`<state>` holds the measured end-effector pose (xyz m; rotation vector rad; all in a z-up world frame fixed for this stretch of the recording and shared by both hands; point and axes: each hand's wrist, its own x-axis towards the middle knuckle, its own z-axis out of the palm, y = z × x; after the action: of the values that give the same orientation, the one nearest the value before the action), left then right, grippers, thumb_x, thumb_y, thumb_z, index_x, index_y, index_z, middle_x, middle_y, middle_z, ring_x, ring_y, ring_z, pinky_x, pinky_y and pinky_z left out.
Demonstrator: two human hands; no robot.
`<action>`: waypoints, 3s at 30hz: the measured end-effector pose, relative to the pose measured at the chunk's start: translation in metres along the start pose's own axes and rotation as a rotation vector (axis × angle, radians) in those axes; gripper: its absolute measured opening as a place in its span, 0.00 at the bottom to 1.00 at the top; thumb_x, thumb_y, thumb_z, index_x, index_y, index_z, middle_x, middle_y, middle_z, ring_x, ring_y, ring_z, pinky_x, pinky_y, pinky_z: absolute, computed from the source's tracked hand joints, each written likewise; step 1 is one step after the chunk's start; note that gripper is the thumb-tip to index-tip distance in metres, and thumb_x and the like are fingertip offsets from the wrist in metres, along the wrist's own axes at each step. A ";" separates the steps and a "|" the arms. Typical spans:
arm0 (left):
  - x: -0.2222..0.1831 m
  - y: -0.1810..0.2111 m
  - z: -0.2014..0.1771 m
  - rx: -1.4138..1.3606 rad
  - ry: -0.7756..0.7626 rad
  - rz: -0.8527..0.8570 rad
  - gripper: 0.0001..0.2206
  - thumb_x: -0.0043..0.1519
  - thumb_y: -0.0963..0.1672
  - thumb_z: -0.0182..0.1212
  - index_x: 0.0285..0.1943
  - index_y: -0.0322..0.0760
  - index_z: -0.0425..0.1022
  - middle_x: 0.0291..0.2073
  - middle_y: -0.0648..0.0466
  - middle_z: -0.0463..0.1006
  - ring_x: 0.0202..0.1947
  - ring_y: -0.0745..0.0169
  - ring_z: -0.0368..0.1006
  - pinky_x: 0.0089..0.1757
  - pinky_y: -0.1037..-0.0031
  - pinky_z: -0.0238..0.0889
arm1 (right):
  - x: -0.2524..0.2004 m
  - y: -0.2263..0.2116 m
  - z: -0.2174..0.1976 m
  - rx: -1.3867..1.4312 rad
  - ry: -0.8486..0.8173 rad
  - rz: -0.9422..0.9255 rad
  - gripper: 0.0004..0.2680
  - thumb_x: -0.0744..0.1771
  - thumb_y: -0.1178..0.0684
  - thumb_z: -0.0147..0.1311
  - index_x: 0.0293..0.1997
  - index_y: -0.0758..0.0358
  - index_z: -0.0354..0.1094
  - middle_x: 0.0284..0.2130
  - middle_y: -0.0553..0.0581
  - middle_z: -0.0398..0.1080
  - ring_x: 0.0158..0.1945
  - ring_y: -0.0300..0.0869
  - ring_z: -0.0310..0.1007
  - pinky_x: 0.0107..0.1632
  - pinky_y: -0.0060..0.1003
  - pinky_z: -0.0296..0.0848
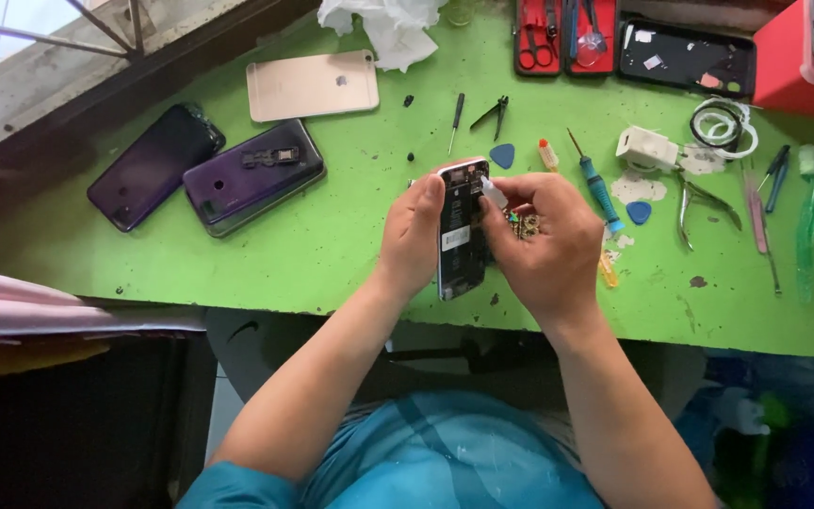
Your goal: The person applies a liquid from a small bottle onto the internal components of a disassembled smartphone. They then use a toothbrush to scrub the circuit board and surrounding areas. The person works on a green workbench with various tools and phone parts visible.
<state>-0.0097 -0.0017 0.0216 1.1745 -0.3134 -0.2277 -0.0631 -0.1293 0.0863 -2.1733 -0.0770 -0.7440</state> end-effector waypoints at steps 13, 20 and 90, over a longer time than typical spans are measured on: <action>0.000 0.001 0.000 -0.069 -0.002 0.001 0.25 0.72 0.56 0.43 0.58 0.35 0.77 0.38 0.43 0.80 0.39 0.57 0.77 0.42 0.63 0.74 | 0.002 -0.001 0.003 -0.075 0.035 0.016 0.04 0.67 0.58 0.65 0.38 0.66 0.74 0.28 0.62 0.73 0.31 0.49 0.75 0.34 0.42 0.73; -0.003 0.011 0.007 0.003 0.007 0.049 0.23 0.73 0.55 0.44 0.55 0.35 0.78 0.41 0.43 0.79 0.44 0.56 0.76 0.47 0.60 0.71 | 0.005 -0.005 0.002 -0.067 0.025 0.045 0.03 0.66 0.59 0.63 0.38 0.67 0.74 0.27 0.64 0.72 0.31 0.51 0.75 0.34 0.42 0.72; -0.039 0.089 0.029 -1.146 -0.387 -0.624 0.30 0.76 0.52 0.43 0.78 0.21 0.54 0.55 0.29 0.72 0.57 0.28 0.72 0.44 0.41 0.75 | -0.063 0.045 -0.055 1.303 0.058 0.630 0.06 0.73 0.57 0.46 0.52 0.62 0.69 0.42 0.60 0.75 0.41 0.44 0.75 0.46 0.39 0.77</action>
<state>-0.0557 0.0192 0.1102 0.0410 -0.0929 -1.0349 -0.1287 -0.1869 0.0481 -0.8328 0.1248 -0.2227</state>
